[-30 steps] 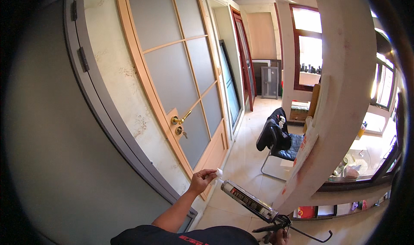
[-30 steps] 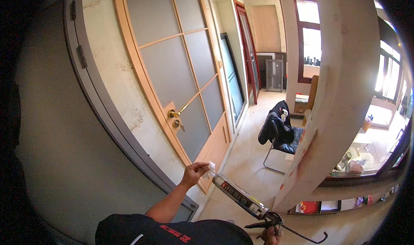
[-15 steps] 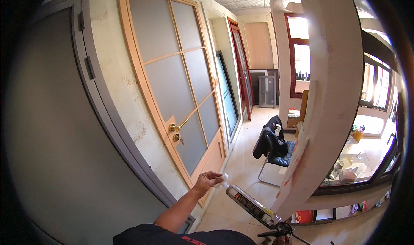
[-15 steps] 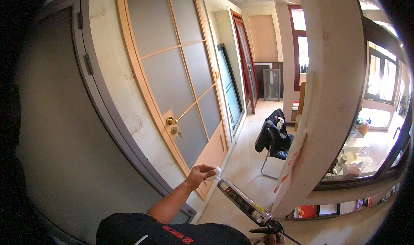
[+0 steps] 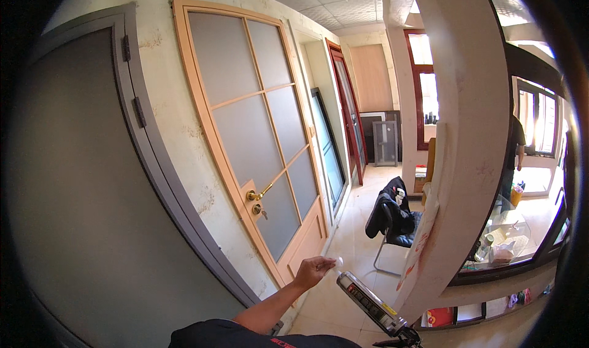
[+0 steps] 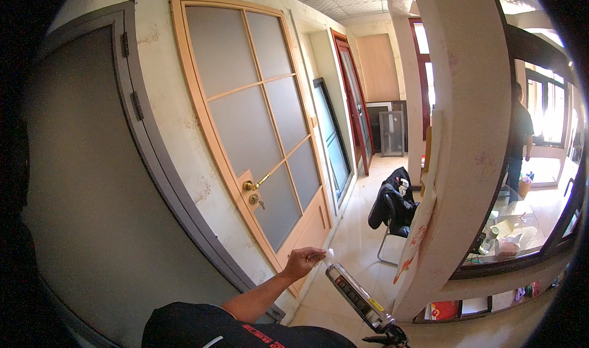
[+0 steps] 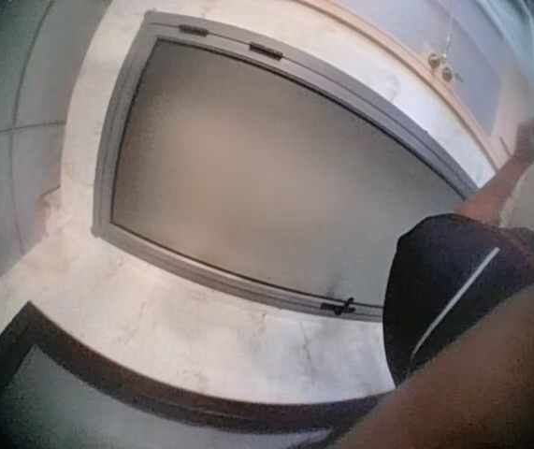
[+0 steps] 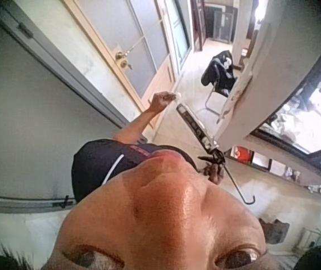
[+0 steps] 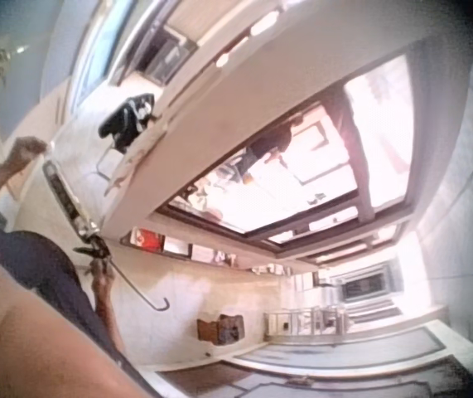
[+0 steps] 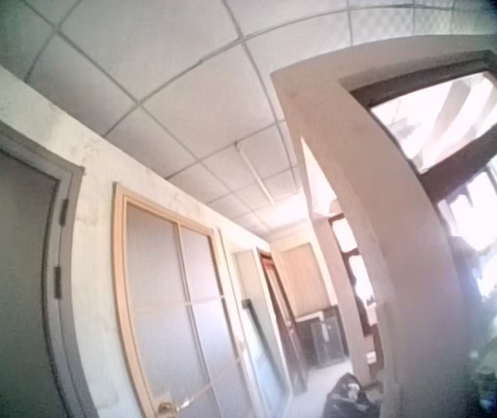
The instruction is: The person uses a caulking gun to apply sealant along the seams of a glass door frame. They wipe the nozzle with a tissue and continue applying sealant along the vertical and horizontal joints of the door frame.
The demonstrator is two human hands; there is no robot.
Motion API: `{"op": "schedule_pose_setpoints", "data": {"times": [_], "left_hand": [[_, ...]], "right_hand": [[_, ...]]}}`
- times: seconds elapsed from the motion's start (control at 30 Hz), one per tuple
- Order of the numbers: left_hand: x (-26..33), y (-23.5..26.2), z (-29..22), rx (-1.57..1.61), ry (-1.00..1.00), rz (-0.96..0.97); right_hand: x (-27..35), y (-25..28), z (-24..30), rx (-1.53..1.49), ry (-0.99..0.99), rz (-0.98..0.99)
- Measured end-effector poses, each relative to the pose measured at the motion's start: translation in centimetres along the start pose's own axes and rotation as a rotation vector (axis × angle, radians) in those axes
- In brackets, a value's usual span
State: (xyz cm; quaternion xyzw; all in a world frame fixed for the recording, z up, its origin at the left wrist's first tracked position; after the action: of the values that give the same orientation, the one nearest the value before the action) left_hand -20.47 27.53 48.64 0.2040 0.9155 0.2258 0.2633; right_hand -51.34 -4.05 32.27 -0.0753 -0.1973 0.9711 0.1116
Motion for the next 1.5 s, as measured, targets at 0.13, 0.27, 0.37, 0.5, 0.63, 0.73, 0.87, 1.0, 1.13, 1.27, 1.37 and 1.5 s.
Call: {"op": "schedule_pose_setpoints", "data": {"times": [0.13, 0.27, 0.37, 0.5, 0.63, 0.73, 0.87, 1.0, 1.13, 1.27, 1.37, 1.5], "left_hand": [[-0.1, -0.1, -0.2, -0.074, -0.121, 0.018], [0.4, 0.3, 1.2, -0.112, -0.110, -0.011], [1.2, 0.9, 2.9, -0.176, -0.010, -0.039], [2.9, 0.8, 6.2, 0.012, 0.191, -0.083], [3.8, 0.7, 10.3, 0.107, 0.342, -0.122], [3.9, 0.2, 13.3, 0.428, 0.391, -0.102], [4.6, 1.0, 13.7, 0.387, 0.459, -0.138], [5.7, 1.4, 11.8, 0.406, 0.524, -0.206], [6.9, 0.8, 13.3, 0.506, 0.726, -0.168], [6.4, 0.3, 17.5, 0.639, 0.727, -0.153], [5.4, 0.0, 21.7, 0.680, 0.793, -0.119], [2.5, 0.4, 27.1, 0.851, 0.781, -0.150]], "right_hand": [[-0.3, 0.6, -0.8, -0.001, -0.017, -0.010], [-0.2, 1.2, -0.8, -0.002, -0.041, -0.082], [-0.3, 0.6, -0.6, -0.045, -0.037, 0.024], [-0.5, 0.6, -0.3, 0.020, -0.059, 0.043], [-1.1, 0.3, 1.2, 0.242, -0.023, 0.065], [-0.9, -0.1, 2.3, 0.251, -0.006, 0.070], [-0.8, -0.5, 2.5, 0.188, -0.119, 0.019], [-2.1, -1.5, 2.9, 0.326, -0.180, 0.021], [-4.2, -3.3, 2.5, 0.341, -0.216, 0.001], [-8.1, -5.4, 1.8, 0.407, -0.268, 0.035], [-11.5, -7.1, 0.5, 0.477, -0.368, 0.082], [-17.0, -10.4, -1.3, 0.451, -0.381, 0.188]]}}
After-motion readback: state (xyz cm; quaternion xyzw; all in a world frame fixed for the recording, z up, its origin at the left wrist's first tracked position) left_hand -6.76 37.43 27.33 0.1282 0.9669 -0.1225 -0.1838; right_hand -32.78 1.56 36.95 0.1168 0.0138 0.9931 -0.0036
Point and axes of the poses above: each hand's wrist, its own x-axis away from the middle knuckle, its own y-axis out of the back of the hand, z = x × y, the point moved 7 cm from there along -x, towards the middle knuckle, and after that the axes turned 15 degrees about z, right-handed, at the moved point
